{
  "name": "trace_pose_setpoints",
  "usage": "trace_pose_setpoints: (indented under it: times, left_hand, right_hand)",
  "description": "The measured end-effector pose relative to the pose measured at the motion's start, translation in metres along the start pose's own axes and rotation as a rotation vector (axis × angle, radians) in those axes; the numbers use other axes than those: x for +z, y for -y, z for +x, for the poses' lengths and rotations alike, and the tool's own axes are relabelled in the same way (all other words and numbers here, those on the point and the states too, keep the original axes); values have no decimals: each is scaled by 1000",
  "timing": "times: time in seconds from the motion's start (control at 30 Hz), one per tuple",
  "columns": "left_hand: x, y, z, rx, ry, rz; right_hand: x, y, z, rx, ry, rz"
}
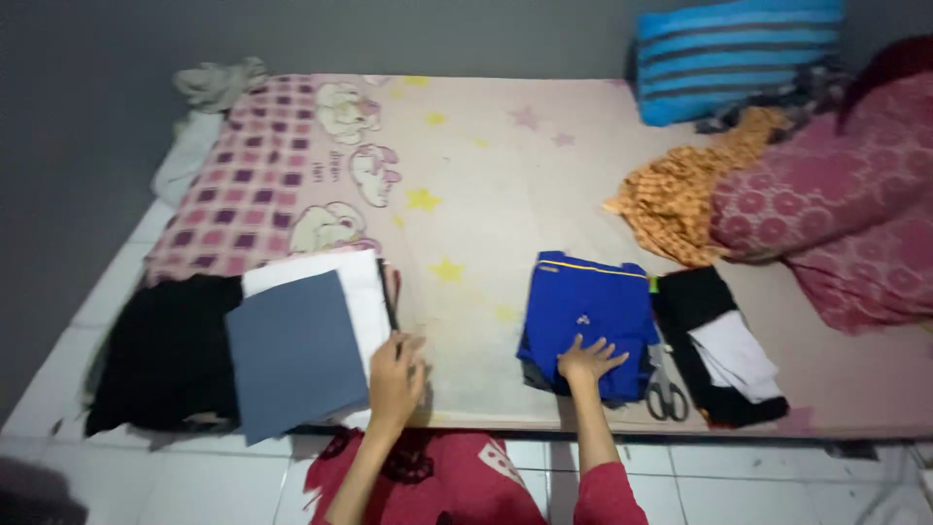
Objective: The person folds various garments including shirts, pants, and a sunflower-patterned cloth on a bed, then stacks them into separate piles. The person handles items one at a time, smoothing and aligning edges before stacking.
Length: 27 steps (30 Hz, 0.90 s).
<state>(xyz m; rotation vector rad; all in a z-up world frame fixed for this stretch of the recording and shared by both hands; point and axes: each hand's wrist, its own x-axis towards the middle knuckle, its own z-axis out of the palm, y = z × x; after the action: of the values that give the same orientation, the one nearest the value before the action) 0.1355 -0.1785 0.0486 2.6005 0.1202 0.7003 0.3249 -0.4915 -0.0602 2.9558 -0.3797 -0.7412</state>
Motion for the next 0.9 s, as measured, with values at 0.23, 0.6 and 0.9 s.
trace_pose_setpoints:
  times: [0.23,0.6,0.9]
  left_hand:
    - [-74,121,-45,-648,-318,332]
    - [-50,300,-114,-1019,-168,-139]
    - [-16,227,-123,-892,-525,-157]
  right_hand:
    - [27,152,-109,-800,-180,1032]
    - [43,305,-221,-918,254,1126]
    - [-48,234,-264,-1095,283,1238]
